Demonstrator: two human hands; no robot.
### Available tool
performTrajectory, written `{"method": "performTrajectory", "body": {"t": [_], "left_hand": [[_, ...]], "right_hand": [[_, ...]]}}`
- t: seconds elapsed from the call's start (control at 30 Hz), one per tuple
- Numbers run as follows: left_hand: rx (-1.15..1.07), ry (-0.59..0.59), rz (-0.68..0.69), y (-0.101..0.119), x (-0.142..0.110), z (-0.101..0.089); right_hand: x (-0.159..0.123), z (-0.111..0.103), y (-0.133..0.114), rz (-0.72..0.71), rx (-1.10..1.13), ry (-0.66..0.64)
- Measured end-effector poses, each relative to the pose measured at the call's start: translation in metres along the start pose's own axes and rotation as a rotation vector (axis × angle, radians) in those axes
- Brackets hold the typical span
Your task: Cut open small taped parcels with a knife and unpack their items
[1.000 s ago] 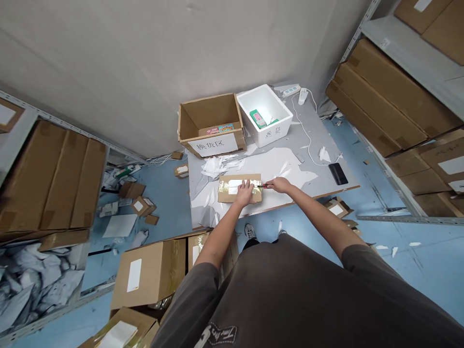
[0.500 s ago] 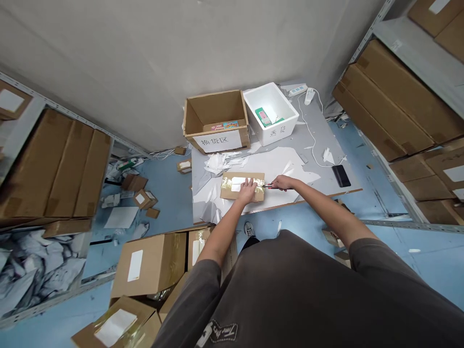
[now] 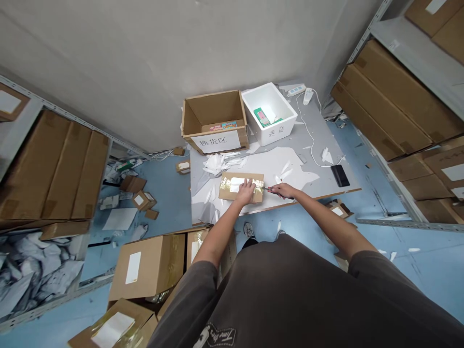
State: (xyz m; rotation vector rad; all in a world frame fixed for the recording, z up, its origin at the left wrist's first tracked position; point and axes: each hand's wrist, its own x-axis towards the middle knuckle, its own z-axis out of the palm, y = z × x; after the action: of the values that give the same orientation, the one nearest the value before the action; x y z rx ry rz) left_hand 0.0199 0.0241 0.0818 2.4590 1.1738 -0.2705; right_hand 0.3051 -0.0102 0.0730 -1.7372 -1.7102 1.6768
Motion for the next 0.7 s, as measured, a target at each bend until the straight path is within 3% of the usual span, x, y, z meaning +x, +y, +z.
{"method": "performTrajectory", "body": {"t": [0.2,0.5,0.7], "left_hand": [[-0.026,-0.061,-0.020,-0.001,0.009,-0.008],[0.004,-0.049,-0.013,-0.002,0.008,-0.003],[0.007,-0.025,0.005,-0.010,0.012,-0.011]], "right_hand": [[-0.003,0.008,0.001,-0.051,-0.098,0.012],[-0.001,0.017,-0.003,0.044,0.020,-0.006],[-0.004,0.019,-0.006,0.053,0.045,-0.133]]}}
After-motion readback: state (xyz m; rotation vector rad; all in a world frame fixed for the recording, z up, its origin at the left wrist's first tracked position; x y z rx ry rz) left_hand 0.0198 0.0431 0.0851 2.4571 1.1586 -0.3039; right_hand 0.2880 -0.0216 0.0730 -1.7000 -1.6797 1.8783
